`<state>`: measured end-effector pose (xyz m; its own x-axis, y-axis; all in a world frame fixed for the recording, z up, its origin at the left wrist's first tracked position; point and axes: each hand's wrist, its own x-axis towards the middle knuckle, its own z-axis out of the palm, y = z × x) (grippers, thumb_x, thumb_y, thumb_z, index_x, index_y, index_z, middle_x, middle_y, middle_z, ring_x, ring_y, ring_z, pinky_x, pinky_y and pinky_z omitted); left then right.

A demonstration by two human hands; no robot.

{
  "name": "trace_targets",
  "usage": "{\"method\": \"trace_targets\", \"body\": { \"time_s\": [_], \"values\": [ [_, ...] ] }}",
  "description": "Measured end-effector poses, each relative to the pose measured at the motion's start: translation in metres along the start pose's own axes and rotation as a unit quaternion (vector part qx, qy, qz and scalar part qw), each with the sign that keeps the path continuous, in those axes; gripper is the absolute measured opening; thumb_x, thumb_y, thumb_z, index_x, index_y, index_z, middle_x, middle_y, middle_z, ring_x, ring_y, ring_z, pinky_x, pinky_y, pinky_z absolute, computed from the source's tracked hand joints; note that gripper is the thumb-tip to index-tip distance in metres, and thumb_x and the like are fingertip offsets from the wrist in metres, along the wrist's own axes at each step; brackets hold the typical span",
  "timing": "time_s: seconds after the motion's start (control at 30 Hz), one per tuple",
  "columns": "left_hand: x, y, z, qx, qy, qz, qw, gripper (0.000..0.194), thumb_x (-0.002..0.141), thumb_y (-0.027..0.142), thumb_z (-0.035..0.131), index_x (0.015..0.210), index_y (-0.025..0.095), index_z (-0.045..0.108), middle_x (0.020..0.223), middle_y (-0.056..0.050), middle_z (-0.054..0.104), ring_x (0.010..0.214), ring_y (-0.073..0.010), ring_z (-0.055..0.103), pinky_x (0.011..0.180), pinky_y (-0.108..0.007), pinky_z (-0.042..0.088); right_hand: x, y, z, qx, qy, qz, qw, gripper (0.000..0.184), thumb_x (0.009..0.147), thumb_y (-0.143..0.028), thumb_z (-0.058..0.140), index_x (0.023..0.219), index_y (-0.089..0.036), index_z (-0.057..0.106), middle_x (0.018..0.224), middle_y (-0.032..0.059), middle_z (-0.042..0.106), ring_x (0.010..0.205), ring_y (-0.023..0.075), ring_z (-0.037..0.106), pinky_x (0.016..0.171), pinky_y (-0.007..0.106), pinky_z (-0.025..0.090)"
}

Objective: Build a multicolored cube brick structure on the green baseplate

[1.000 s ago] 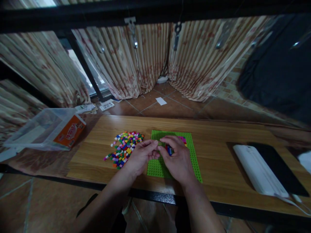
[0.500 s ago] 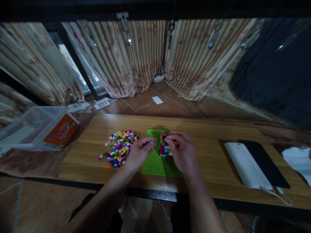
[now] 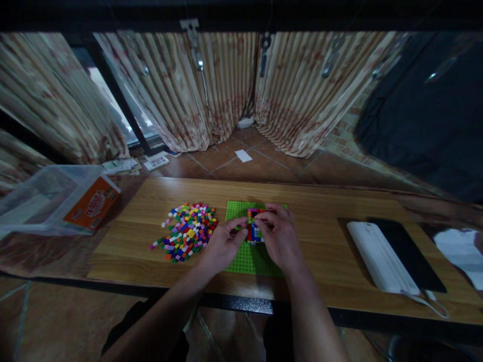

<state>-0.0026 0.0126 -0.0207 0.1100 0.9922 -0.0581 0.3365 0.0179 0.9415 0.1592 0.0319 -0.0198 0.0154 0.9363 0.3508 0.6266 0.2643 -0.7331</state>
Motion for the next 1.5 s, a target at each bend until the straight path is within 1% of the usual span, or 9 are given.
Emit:
{"method": "trace_targets", "body": {
  "time_s": [0.23, 0.33, 0.53, 0.67, 0.83, 1.0, 1.17, 1.33, 1.5],
  "values": [
    [-0.0016, -0.0016, 0.0002, -0.002, 0.002, 0.014, 1.000, 0.034, 0.088, 0.024, 0.055, 0.119, 0.016, 0.067, 0.116, -0.007, 0.072, 0.091, -0.0180, 0.068, 0.082, -0.030, 0.055, 0.0001, 0.0018, 0.0017, 0.012, 0.008, 0.013, 1.000, 0.018, 0.081, -0.040, 0.064, 0.079, -0.027, 0.076, 0.115, 0.0076, 0.063, 0.113, 0.0283, 0.053, 0.099, 0.051, 0.041],
    [-0.0014, -0.0041, 0.0012, -0.005, 0.002, 0.022, 1.000, 0.034, 0.088, 0.024, 0.055, 0.119, 0.018, 0.067, 0.115, -0.006, 0.072, 0.087, -0.0167, 0.068, 0.081, -0.030, 0.056, 0.0000, 0.0026, 0.0023, 0.015, 0.010, 0.018, 1.000, 0.018, 0.080, -0.041, 0.065, 0.079, -0.027, 0.077, 0.115, 0.0075, 0.063, 0.114, 0.0286, 0.053, 0.100, 0.051, 0.041],
    [-0.0017, -0.0033, 0.0016, -0.003, 0.000, 0.019, 1.000, 0.034, 0.087, 0.023, 0.055, 0.119, 0.017, 0.067, 0.114, -0.007, 0.072, 0.084, -0.0162, 0.068, 0.079, -0.029, 0.056, 0.0000, 0.0035, 0.0034, 0.026, 0.014, 0.028, 0.999, 0.019, 0.080, -0.042, 0.065, 0.079, -0.028, 0.078, 0.115, 0.0070, 0.064, 0.113, 0.0279, 0.054, 0.101, 0.051, 0.040],
    [-0.0027, -0.0015, 0.0009, 0.013, 0.004, 0.021, 1.000, 0.035, 0.087, 0.023, 0.055, 0.120, 0.018, 0.067, 0.113, -0.006, 0.072, 0.087, -0.0168, 0.068, 0.081, -0.029, 0.056, -0.0001, 0.0055, 0.0038, 0.035, 0.014, 0.030, 0.999, 0.019, 0.081, -0.042, 0.065, 0.080, -0.028, 0.078, 0.116, 0.0068, 0.064, 0.115, 0.0278, 0.054, 0.101, 0.051, 0.040],
    [-0.0033, -0.0029, 0.0017, 0.021, 0.001, 0.024, 1.000, 0.037, 0.087, 0.024, 0.055, 0.122, 0.018, 0.065, 0.113, -0.007, 0.072, 0.083, -0.0164, 0.068, 0.082, -0.030, 0.056, -0.0009, 0.0056, 0.0041, 0.040, 0.017, 0.037, 0.998, 0.017, 0.080, -0.041, 0.067, 0.080, -0.028, 0.078, 0.116, 0.0069, 0.064, 0.114, 0.0277, 0.055, 0.101, 0.051, 0.040],
    [-0.0038, -0.0028, 0.0021, 0.024, 0.003, 0.033, 0.999, 0.037, 0.087, 0.023, 0.055, 0.123, 0.017, 0.064, 0.115, -0.008, 0.071, 0.089, -0.0174, 0.067, 0.086, -0.032, 0.055, -0.0025, 0.0059, 0.0057, 0.053, 0.022, 0.042, 0.997, 0.016, 0.080, -0.040, 0.068, 0.080, -0.028, 0.078, 0.117, 0.0067, 0.063, 0.115, 0.0269, 0.055, 0.102, 0.049, 0.040],
    [-0.0052, 0.0019, 0.0003, 0.038, -0.003, 0.034, 0.999, 0.038, 0.087, 0.021, 0.054, 0.124, 0.018, 0.064, 0.110, -0.007, 0.072, 0.083, -0.0167, 0.067, 0.082, -0.032, 0.055, -0.0040, 0.0079, 0.0080, 0.062, 0.028, 0.041, 0.997, 0.017, 0.079, -0.040, 0.068, 0.080, -0.027, 0.078, 0.119, 0.0070, 0.062, 0.115, 0.0270, 0.055, 0.102, 0.050, 0.041],
    [-0.0055, 0.0024, -0.0002, 0.050, -0.001, 0.043, 0.998, 0.038, 0.088, 0.021, 0.053, 0.124, 0.018, 0.064, 0.113, -0.008, 0.071, 0.078, -0.0158, 0.066, 0.080, -0.032, 0.056, -0.0037, 0.0044, 0.0085, 0.087, 0.048, 0.050, 0.994, 0.016, 0.079, -0.040, 0.069, 0.079, -0.026, 0.078, 0.116, 0.0068, 0.063, 0.112, 0.0259, 0.058, 0.100, 0.048, 0.043],
    [-0.0065, 0.0033, -0.0008, 0.078, 0.008, 0.061, 0.995, 0.038, 0.088, 0.019, 0.052, 0.124, 0.019, 0.063, 0.117, -0.008, 0.069, 0.086, -0.0171, 0.067, 0.083, -0.032, 0.056, -0.0044, 0.0023, 0.0076, 0.079, 0.036, 0.054, 0.995, 0.017, 0.079, -0.041, 0.069, 0.082, -0.028, 0.079, 0.119, 0.0071, 0.063, 0.114, 0.0268, 0.057, 0.101, 0.049, 0.042]
  ]
}}
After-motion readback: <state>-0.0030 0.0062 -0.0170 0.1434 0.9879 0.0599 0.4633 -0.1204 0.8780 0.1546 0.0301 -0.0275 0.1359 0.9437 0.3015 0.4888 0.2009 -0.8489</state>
